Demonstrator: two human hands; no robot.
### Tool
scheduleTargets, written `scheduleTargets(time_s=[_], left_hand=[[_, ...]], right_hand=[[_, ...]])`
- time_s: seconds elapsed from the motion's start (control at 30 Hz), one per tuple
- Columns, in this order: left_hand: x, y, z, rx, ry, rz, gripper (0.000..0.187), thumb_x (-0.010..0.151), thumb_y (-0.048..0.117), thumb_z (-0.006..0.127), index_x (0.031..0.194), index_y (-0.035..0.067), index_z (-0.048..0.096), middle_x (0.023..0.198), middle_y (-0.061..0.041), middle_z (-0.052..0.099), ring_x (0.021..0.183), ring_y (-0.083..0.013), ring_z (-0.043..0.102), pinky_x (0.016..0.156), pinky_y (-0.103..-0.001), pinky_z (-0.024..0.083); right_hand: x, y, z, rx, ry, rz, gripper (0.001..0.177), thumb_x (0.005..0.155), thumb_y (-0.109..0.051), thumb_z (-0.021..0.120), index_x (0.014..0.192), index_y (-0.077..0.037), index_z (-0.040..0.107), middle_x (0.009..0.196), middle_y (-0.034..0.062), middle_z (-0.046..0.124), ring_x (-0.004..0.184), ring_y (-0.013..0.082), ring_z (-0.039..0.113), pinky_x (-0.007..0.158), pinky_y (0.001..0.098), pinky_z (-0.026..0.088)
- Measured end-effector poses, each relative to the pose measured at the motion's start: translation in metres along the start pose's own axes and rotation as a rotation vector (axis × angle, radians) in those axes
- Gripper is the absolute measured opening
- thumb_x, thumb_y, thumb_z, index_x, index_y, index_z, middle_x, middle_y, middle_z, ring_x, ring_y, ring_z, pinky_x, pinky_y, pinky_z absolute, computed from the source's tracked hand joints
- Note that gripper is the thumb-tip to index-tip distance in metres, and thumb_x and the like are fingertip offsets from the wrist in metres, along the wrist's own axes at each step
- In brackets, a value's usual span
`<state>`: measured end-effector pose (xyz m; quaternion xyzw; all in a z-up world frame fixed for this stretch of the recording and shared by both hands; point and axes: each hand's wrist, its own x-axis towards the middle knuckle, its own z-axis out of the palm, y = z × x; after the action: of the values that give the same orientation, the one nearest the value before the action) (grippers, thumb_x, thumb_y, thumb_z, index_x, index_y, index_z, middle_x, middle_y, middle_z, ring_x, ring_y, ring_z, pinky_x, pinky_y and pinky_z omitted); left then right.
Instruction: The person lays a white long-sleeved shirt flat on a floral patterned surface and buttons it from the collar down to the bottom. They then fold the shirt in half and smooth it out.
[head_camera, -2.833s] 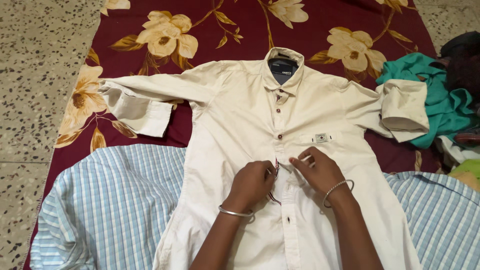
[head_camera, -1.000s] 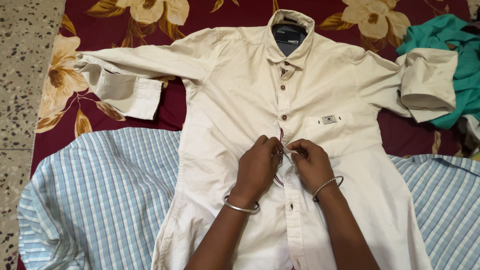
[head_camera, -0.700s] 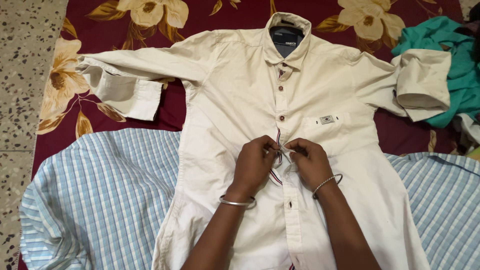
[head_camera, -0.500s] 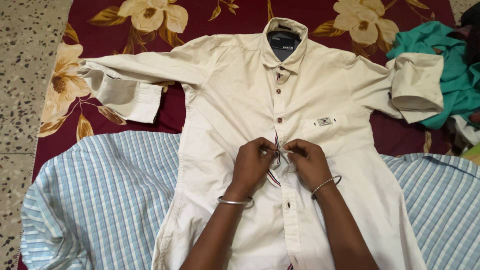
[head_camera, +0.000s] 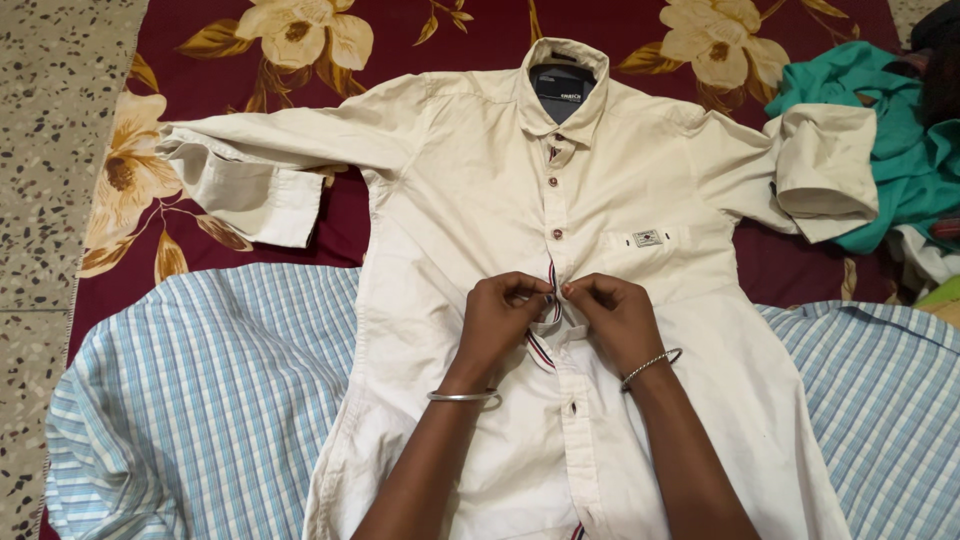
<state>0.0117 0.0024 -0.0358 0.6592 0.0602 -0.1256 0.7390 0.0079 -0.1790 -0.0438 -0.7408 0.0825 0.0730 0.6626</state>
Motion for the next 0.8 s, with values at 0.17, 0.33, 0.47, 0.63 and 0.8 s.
scheduleTargets(time_s=[0.17, 0.33, 0.47, 0.63, 0.8], left_hand=[[0.000, 0.004, 0.001, -0.021, 0.003, -0.055, 0.016, 0.087, 0.010, 0.070, 0.096, -0.002, 0.077, 0.074, -0.003, 0.074, 0.060, -0.0060, 0.066, 0.048, -0.021, 0.048], [-0.003, 0.009, 0.004, -0.053, -0.001, -0.053, 0.017, 0.089, 0.013, 0.072, 0.094, -0.003, 0.077, 0.074, -0.004, 0.073, 0.062, -0.0057, 0.065, 0.053, -0.021, 0.048], [-0.008, 0.016, 0.004, -0.025, -0.004, -0.016, 0.016, 0.087, 0.011, 0.075, 0.094, -0.003, 0.076, 0.072, -0.003, 0.072, 0.059, -0.0049, 0.062, 0.050, -0.021, 0.046], [-0.006, 0.016, 0.003, 0.024, 0.000, -0.043, 0.015, 0.086, 0.008, 0.073, 0.095, -0.004, 0.075, 0.068, -0.005, 0.071, 0.052, -0.0071, 0.059, 0.044, -0.022, 0.044], [-0.003, 0.010, 0.003, -0.002, 0.001, -0.016, 0.015, 0.088, 0.009, 0.073, 0.096, -0.003, 0.073, 0.070, -0.004, 0.071, 0.057, -0.0058, 0.064, 0.047, -0.021, 0.045]], right_hand=[[-0.001, -0.001, 0.002, 0.004, -0.018, 0.046, 0.012, 0.089, -0.003, 0.075, 0.097, 0.005, 0.072, 0.084, 0.0041, 0.071, 0.072, 0.0072, 0.061, 0.065, 0.0222, 0.048], [0.002, 0.002, 0.001, 0.031, -0.027, 0.042, 0.010, 0.090, 0.001, 0.071, 0.099, 0.004, 0.073, 0.087, 0.0047, 0.073, 0.076, 0.0079, 0.065, 0.071, 0.0223, 0.054], [0.004, 0.008, 0.000, 0.061, -0.032, 0.051, 0.010, 0.090, 0.003, 0.069, 0.099, 0.004, 0.073, 0.089, 0.0055, 0.073, 0.080, 0.0088, 0.068, 0.075, 0.0230, 0.056], [0.004, 0.009, -0.001, 0.046, -0.042, 0.030, 0.009, 0.090, 0.004, 0.067, 0.098, 0.004, 0.072, 0.089, 0.0060, 0.073, 0.080, 0.0095, 0.068, 0.075, 0.0232, 0.056], [0.001, 0.003, 0.002, 0.030, -0.015, 0.037, 0.010, 0.090, 0.004, 0.065, 0.099, 0.003, 0.070, 0.087, 0.0053, 0.072, 0.078, 0.0090, 0.067, 0.071, 0.0229, 0.054]])
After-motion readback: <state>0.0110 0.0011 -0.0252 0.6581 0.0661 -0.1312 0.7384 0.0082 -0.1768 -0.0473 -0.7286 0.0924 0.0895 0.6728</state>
